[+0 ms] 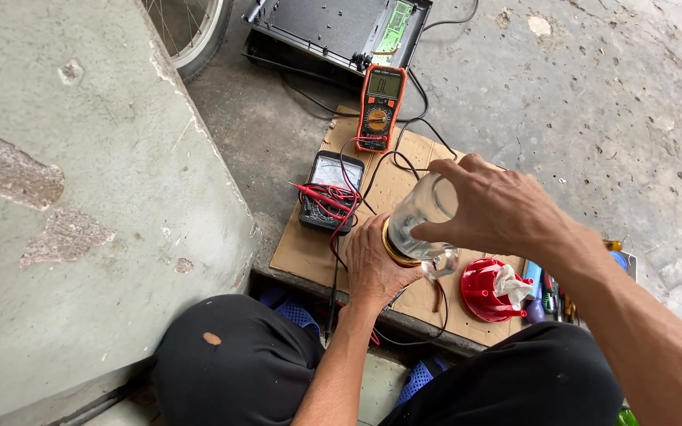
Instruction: Diagnosing and soldering internal components of a red blender base using a multimeter and soldering iron.
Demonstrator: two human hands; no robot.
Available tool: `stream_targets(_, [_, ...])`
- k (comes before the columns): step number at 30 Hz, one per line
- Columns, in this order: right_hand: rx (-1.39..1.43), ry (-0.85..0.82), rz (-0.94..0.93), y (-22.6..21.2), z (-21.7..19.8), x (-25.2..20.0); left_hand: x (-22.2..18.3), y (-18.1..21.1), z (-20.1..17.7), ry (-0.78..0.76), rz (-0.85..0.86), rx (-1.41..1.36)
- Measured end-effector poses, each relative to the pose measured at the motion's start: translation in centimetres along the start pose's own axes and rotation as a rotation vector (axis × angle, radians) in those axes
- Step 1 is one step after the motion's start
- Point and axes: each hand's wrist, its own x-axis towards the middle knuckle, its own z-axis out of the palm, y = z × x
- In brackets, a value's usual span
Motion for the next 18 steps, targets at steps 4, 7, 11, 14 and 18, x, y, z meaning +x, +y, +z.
stream_targets(4, [0.029, -0.036, 0.156, -1.4, 0.2, 0.4, 0.2, 0.9, -0.7, 0.154, 0.006, -0.136])
stream_targets(7, [-0.052, 0.016, 0.171, -1.3, 2.0, 1.3, -0.1, -0.1, 0.0, 0.139, -0.011, -0.121])
stream_targets(11, [-0.156, 0.02, 0.214, -1.7, 2.3, 1.4, 0.2, 0.5, -0.3, 0.148, -0.008, -0.108])
stream_targets(14, [-0.19, -0.065, 0.17, -1.5, -0.2, 0.8, 0.1, 0.3, -0.5, 0.146, -0.008, -0.118])
stream_targets(18, [-0.014, -0.211, -0.031, -0.3, -1.8, 0.7, -0.1, 0.4, -0.5, 0.119, -0.012, -0.107])
